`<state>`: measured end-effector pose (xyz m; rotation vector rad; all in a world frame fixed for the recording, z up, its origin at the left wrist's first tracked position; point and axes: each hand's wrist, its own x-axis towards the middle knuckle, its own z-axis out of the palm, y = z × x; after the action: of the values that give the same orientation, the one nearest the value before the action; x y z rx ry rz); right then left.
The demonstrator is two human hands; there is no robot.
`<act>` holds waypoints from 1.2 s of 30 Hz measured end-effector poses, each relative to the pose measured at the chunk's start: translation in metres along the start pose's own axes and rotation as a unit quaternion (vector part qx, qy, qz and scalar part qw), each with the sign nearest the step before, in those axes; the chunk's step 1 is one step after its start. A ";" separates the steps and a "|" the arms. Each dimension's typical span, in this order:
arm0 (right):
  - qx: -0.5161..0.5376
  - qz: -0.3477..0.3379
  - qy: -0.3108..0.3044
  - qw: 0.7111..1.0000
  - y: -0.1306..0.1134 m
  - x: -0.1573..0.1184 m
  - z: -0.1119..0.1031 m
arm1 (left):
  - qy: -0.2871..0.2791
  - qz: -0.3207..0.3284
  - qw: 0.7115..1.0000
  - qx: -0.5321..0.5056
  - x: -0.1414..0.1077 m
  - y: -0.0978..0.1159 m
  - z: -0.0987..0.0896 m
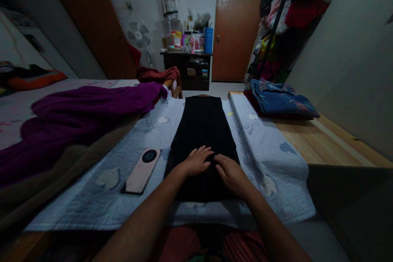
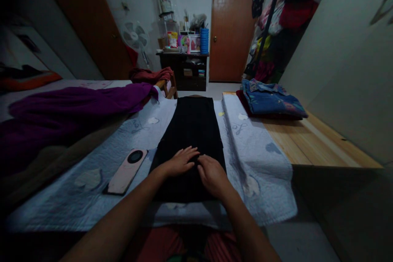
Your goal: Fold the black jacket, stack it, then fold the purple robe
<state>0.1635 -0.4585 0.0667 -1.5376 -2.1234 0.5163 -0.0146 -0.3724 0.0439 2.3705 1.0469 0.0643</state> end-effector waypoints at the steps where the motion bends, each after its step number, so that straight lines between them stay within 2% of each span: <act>1: -0.021 0.003 0.020 1.000 0.006 0.004 0.005 | -0.001 -0.001 1.000 0.008 0.001 -0.002 0.003; 3: -0.052 0.008 0.015 0.999 0.016 0.010 0.015 | -0.001 -0.002 1.000 0.022 0.002 -0.004 0.008; 7: -0.076 0.014 -0.042 0.996 0.023 0.011 0.024 | 0.001 -0.005 1.000 0.030 0.002 -0.004 0.010; 14: -0.085 0.022 -0.076 0.993 0.005 -0.015 0.023 | 0.021 -0.009 0.999 0.035 0.001 -0.002 0.013; 16: -0.087 0.029 -0.078 0.993 -0.001 -0.022 0.023 | 0.054 -0.003 0.998 0.039 -0.002 0.001 0.014; 19: -0.074 0.021 -0.073 0.994 -0.006 -0.028 0.020 | 0.137 0.013 0.990 0.035 -0.013 0.009 0.013; 21: -0.059 0.007 -0.045 0.997 -0.008 -0.029 0.017 | 0.185 0.026 0.982 0.034 -0.026 0.018 0.009; 23: -0.044 -0.016 0.000 0.999 -0.009 -0.030 0.016 | 0.207 0.038 0.977 0.042 -0.043 0.025 0.005; 26: -0.015 -0.062 0.026 0.998 -0.009 -0.032 0.019 | 0.199 0.056 0.977 0.050 -0.069 0.031 0.003; 30: -0.012 -0.075 -0.042 0.996 -0.009 -0.037 0.028 | 0.153 0.090 0.983 0.040 -0.094 0.028 0.009; 36: -0.045 -0.065 -0.087 0.993 -0.007 -0.039 0.032 | 0.098 0.097 0.989 0.045 -0.102 0.022 0.013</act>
<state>0.1501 -0.4989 0.0387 -1.4357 -2.3914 0.5327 -0.0677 -0.4615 0.0604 2.5831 0.9204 0.3334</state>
